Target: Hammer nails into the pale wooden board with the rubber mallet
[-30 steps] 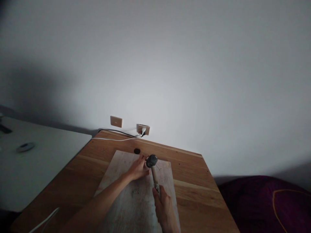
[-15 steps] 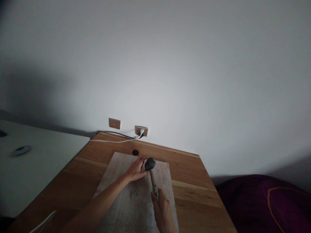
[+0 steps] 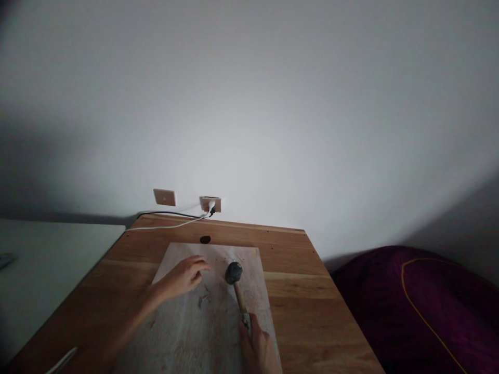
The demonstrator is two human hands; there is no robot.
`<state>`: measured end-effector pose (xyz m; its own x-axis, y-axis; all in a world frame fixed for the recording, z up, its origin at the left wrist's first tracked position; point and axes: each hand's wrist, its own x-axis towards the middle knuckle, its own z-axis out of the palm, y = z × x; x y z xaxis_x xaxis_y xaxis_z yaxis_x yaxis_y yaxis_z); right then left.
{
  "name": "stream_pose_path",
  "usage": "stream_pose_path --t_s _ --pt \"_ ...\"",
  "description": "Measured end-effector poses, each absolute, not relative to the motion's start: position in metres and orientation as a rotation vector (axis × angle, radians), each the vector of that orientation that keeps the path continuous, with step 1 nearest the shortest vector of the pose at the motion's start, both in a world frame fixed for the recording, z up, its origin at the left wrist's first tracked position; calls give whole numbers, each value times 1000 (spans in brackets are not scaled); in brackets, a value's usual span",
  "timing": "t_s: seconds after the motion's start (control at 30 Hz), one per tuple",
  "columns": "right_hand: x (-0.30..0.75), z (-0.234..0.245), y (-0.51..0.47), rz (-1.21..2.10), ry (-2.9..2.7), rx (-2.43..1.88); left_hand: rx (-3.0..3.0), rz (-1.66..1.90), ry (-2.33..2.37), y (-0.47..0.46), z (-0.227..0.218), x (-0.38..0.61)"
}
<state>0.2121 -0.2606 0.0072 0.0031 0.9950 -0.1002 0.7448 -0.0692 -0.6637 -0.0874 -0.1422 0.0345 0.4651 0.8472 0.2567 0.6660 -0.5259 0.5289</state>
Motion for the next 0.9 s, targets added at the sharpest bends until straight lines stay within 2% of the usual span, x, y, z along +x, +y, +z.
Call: stream_pose_path --t_s 0.2,0.53,0.63,0.8,0.9 --pt "207 0 -255 845 -1749 -1790 2656 450 1136 -183 39 -115" --pt "209 -2 -259 879 -1682 -1861 2778 445 1132 -156 28 -108" --pt "208 -4 -258 899 -1665 -1838 2660 559 1189 -136 26 -101" --pt "208 -6 -254 1037 -1710 -1747 2201 982 1398 -103 20 -77" --pt "209 -7 -254 1010 -1687 -1745 2075 1020 1439 -92 14 -62"
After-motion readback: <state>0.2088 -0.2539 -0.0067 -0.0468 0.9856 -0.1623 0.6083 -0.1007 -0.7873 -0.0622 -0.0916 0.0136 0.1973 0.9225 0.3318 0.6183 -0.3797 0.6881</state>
